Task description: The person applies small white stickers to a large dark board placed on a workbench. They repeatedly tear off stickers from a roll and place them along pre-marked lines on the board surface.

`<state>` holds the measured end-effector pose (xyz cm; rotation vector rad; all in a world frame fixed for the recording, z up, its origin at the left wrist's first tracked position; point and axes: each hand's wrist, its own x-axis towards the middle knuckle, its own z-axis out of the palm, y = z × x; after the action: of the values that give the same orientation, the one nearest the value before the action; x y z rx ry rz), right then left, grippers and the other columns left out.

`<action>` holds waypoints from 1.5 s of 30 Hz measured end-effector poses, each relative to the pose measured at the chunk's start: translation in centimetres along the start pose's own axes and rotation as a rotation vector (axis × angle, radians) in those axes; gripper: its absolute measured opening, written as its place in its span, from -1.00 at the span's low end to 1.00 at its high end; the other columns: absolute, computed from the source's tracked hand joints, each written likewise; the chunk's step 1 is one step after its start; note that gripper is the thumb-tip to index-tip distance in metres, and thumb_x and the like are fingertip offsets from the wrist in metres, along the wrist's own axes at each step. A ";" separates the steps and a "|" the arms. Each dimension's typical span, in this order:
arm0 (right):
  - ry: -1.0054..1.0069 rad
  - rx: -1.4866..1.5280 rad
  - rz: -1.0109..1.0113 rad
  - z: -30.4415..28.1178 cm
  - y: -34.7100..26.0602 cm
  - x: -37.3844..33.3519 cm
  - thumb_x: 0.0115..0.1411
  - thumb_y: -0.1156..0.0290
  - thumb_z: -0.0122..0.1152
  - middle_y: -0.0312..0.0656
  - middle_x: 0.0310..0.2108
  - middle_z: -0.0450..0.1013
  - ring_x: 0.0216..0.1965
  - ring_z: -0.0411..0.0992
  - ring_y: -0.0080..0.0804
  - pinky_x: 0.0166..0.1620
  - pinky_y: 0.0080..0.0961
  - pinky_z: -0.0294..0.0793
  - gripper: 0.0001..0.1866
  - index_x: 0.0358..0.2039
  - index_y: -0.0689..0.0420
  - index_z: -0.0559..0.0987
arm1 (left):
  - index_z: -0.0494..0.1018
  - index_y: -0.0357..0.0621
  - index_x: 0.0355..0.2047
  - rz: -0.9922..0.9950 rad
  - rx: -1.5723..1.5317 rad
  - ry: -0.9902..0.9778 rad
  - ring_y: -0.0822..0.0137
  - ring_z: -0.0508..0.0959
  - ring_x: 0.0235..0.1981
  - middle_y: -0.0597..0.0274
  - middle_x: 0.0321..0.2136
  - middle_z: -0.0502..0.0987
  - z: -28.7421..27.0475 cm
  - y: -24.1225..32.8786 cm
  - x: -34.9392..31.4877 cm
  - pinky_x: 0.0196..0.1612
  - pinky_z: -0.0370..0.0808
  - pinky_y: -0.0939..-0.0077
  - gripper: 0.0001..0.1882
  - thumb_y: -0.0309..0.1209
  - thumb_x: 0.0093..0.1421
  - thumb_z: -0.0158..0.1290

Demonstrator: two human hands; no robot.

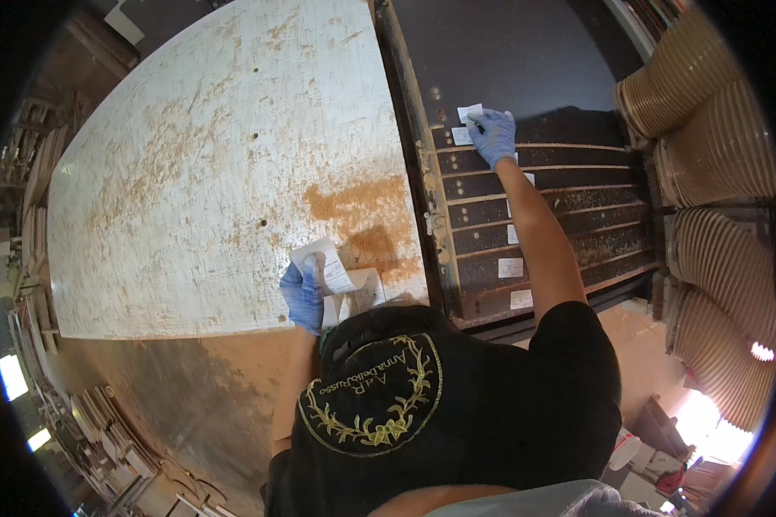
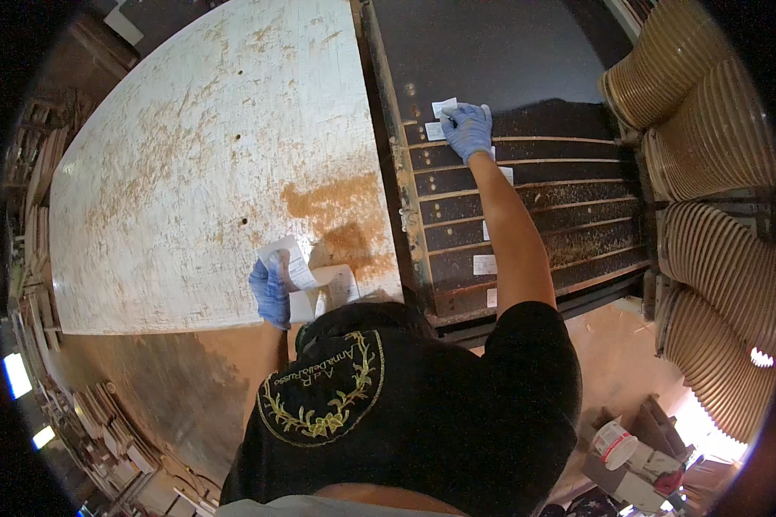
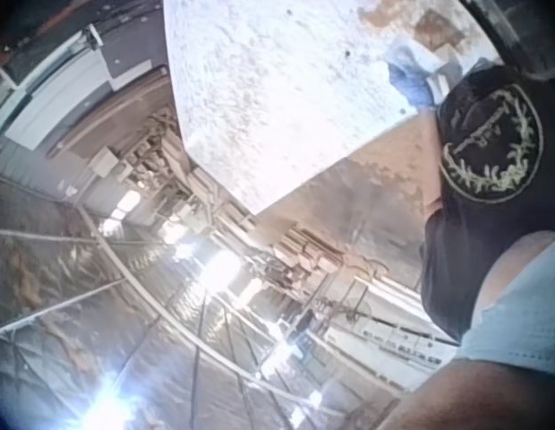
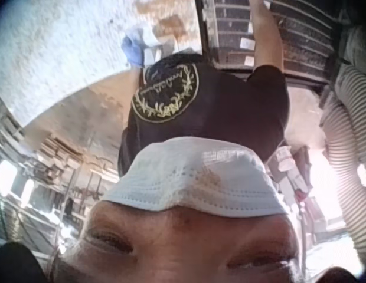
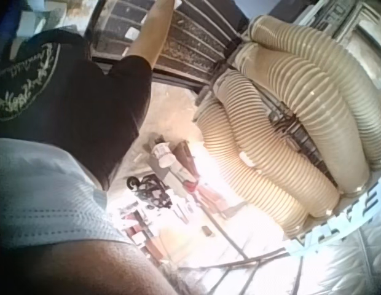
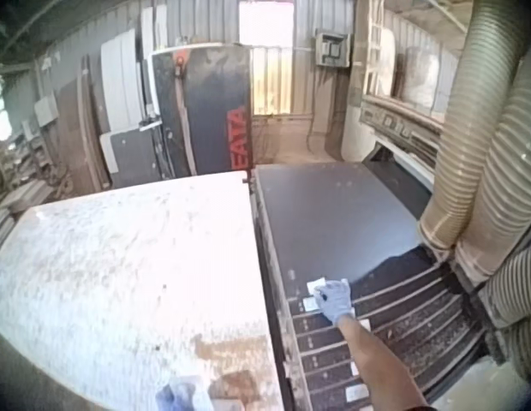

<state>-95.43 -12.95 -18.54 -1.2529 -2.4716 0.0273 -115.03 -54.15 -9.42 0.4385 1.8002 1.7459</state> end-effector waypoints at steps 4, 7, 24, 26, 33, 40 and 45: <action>-0.158 -0.161 -0.029 -0.8 -1.2 0.3 0.04 0.02 -0.05 -0.29 -0.08 0.32 0.01 0.20 -0.35 0.14 -0.11 -0.10 -0.65 -0.25 -0.11 0.52 | 0.44 -0.26 -0.37 -0.041 0.060 0.063 0.56 0.35 -0.48 0.35 -0.52 0.44 -0.4 0.0 0.2 -0.43 0.33 0.65 -0.73 -0.27 0.11 0.01; 0.006 -0.324 0.080 -1.7 -2.0 -0.5 0.06 -0.11 -0.15 -0.17 0.05 0.18 0.08 0.12 -0.28 0.15 -0.09 -0.16 -0.46 -0.06 -0.03 0.37 | 0.42 -0.22 -0.48 -0.031 0.135 0.068 0.57 0.25 -0.61 0.44 -0.67 0.31 -0.9 -0.3 1.1 -0.58 0.21 0.62 -0.75 -0.25 0.11 0.01; -0.447 -0.042 0.171 -3.6 -8.2 -1.0 -0.02 -0.37 -0.37 -0.07 0.09 0.16 0.15 0.07 -0.21 0.18 -0.10 -0.35 -0.17 0.03 0.04 0.32 | 0.39 -0.23 -0.27 -0.007 -0.216 0.045 0.53 0.39 -0.41 0.29 -0.44 0.45 -1.4 1.7 2.1 -0.36 0.37 0.64 -0.62 -0.13 0.15 -0.09; -0.397 0.702 0.212 -5.0 -13.9 -3.3 0.00 -0.08 0.05 -0.09 -0.08 0.35 -0.06 0.32 -0.28 0.06 -0.23 0.16 -0.40 -0.04 0.06 0.39 | 0.39 -0.23 -0.26 -0.012 -0.223 0.044 0.52 0.40 -0.40 0.29 -0.43 0.45 -1.3 1.9 2.1 -0.35 0.37 0.64 -0.62 -0.13 0.16 -0.09; -0.852 1.378 -0.158 -11.9 -29.0 -11.1 -0.03 0.36 0.23 -0.18 -0.19 0.41 -0.13 0.36 -0.42 -0.08 -0.47 0.40 -0.60 -0.12 0.04 0.45 | 0.37 -0.23 -0.20 -0.023 -0.324 -0.020 0.46 0.42 -0.37 0.24 -0.38 0.45 -1.0 2.7 2.2 -0.32 0.37 0.62 -0.56 -0.07 0.14 -0.10; -0.687 1.496 -0.043 -11.0 -30.3 -12.1 -0.02 0.55 0.19 -0.20 -0.27 0.47 -0.26 0.42 -0.53 -0.17 -0.65 0.44 -0.71 -0.22 0.19 0.50 | 0.33 -0.27 -0.14 -0.056 -0.322 -0.164 0.42 0.42 -0.28 0.19 -0.32 0.45 -2.7 2.5 1.7 -0.23 0.37 0.62 -0.52 -0.09 0.14 -0.07; -0.565 1.636 0.237 -12.1 -31.0 -13.0 -0.03 0.56 0.20 -0.16 -0.34 0.48 -0.30 0.44 -0.52 -0.23 -0.65 0.47 -0.81 -0.33 0.22 0.53 | 0.24 -0.36 -0.05 0.052 -0.178 -0.360 0.36 0.41 -0.20 0.10 -0.22 0.43 -3.1 2.2 -0.5 -0.11 0.35 0.57 -0.54 -0.40 0.06 0.04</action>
<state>-108.50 -43.65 -5.78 -0.6694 -1.5365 2.1171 -116.89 -56.72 -7.23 0.6809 1.3811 1.7159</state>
